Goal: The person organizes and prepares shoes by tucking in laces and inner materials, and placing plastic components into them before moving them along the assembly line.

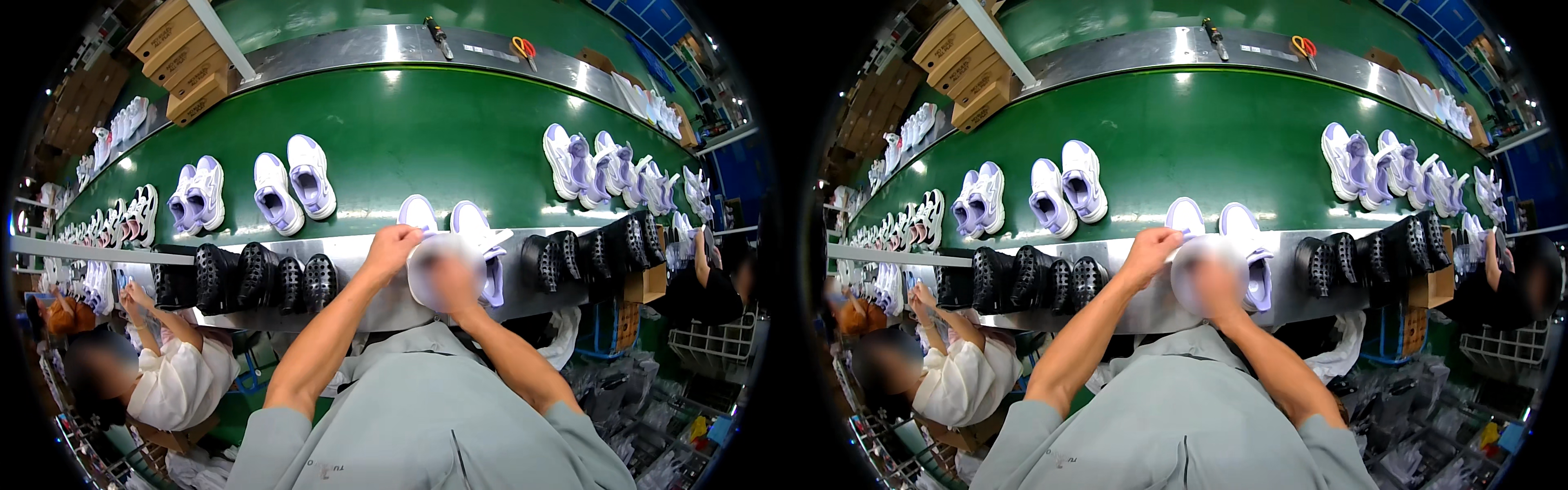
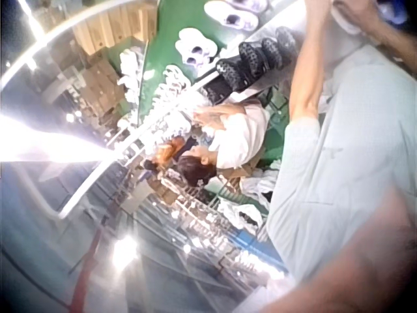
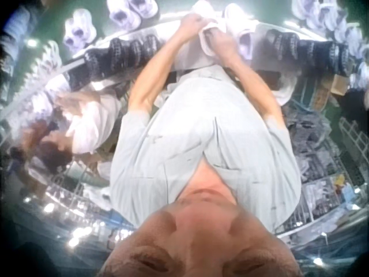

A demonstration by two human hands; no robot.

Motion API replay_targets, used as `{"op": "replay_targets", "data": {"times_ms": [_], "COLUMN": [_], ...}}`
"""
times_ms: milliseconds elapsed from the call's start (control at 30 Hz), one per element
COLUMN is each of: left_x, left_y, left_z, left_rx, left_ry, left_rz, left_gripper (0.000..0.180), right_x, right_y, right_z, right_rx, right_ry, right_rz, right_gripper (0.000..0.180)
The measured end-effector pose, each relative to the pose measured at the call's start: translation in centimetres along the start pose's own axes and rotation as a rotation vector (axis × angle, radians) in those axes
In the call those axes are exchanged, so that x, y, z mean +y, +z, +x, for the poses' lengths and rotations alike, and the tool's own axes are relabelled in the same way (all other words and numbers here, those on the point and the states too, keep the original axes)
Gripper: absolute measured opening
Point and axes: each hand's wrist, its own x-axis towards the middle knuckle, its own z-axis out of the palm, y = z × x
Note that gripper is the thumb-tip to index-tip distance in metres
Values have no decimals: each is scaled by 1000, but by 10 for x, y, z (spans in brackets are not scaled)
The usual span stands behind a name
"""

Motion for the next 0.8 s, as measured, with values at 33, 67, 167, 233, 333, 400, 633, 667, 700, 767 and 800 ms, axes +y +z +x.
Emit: {"op": "replay_targets", "data": {"times_ms": [33, 67, 167, 233, 333, 400, 633, 667, 700, 767, 800], "left_x": [-20, -28, -37, -31, -43, -55, -41, -38, -34, -27, -29], "left_y": [3, 7, 32, 47, 52, 30, 40, 41, 42, 44, 45], "left_z": [-7, -16, -38, -47, -40, -38, -42, -43, -42, -40, -39], "left_rx": [195, 378, 286, 305, 395, 255, 365, 381, 372, 401, 397], "left_ry": [70, 136, 48, 87, 72, -41, 331, 292, 293, 272, 269], "left_rz": [-64, -129, 305, 404, 316, -31, 241, 233, 237, 304, 310], "left_gripper": [23, 30, 54, 58, 56, 48, 36, 33, 33, 27, 27], "right_x": [-4, -5, -1, 6, 33, 18, -19, -14, -8, 5, 11], "right_y": [-1, -3, -9, -9, -7, -33, -36, -29, -22, -11, -8], "right_z": [2, 3, 16, 36, 38, 43, 42, 41, 40, 36, 31], "right_rx": [77, 67, 165, 123, 136, -271, -131, -104, -102, 140, 142], "right_ry": [118, 115, 5, -157, -217, -210, -346, -341, -333, -161, -155], "right_rz": [182, 180, -33, 239, 155, -150, -76, -15, -13, 205, 211], "right_gripper": [38, 38, 43, 48, 44, 31, 22, 24, 24, 32, 32]}}
